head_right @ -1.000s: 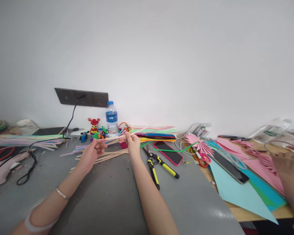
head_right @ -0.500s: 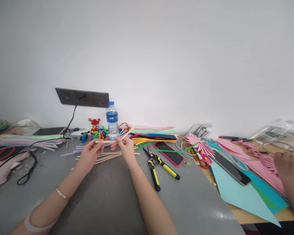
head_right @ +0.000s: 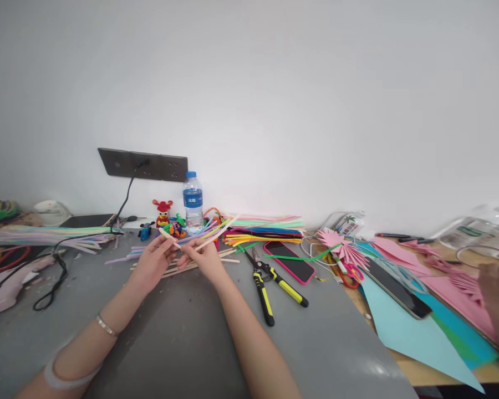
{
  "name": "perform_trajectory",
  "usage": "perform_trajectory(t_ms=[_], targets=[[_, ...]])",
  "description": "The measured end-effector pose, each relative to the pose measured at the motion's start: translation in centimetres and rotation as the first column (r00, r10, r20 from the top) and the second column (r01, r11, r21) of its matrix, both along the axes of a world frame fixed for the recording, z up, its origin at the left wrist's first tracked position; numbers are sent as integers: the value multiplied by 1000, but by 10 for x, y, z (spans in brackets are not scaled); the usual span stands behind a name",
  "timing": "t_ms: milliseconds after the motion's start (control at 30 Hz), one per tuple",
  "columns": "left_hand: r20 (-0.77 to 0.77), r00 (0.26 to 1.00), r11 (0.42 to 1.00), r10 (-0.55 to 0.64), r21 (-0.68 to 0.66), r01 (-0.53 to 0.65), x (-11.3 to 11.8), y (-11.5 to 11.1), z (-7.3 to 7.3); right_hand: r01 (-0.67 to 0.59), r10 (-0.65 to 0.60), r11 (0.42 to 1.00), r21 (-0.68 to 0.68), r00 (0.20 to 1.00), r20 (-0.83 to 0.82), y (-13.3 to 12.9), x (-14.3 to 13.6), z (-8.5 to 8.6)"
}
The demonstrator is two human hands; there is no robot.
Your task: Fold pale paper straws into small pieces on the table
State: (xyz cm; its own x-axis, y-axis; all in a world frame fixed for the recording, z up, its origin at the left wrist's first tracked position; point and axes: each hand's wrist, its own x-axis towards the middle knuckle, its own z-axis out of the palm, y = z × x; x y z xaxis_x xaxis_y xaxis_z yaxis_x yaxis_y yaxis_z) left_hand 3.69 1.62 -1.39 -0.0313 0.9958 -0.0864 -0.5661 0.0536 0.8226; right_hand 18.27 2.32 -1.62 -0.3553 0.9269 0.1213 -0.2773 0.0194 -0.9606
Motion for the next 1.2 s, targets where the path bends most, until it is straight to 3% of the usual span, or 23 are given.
perform_trajectory(t_ms=[167,433,633,767,933,1200], targets=[[-8,1000,1000,-8,11,8,0,0,2,8,-8,1000,20,1000,-3,0,1,1],[-26,1000,999,-18,49,19,-1,-1,4,56,-40,993,107,989,-145,3,5,-1],[-99,993,995,-62,72,70,-1,-1,1,84,-69,989,118,990,-126,1,6,1],[-202,954,972,-222,27,232,0,-7,3,117,-109,978,172,992,-56,3,14,-3],[-292,838,877,-462,-12,480,-3,-14,6,74,-77,972,222,997,1,5,24,-3],[-393,738,817,-548,-66,572,-6,-15,9,-22,7,977,214,997,74,4,28,4]])
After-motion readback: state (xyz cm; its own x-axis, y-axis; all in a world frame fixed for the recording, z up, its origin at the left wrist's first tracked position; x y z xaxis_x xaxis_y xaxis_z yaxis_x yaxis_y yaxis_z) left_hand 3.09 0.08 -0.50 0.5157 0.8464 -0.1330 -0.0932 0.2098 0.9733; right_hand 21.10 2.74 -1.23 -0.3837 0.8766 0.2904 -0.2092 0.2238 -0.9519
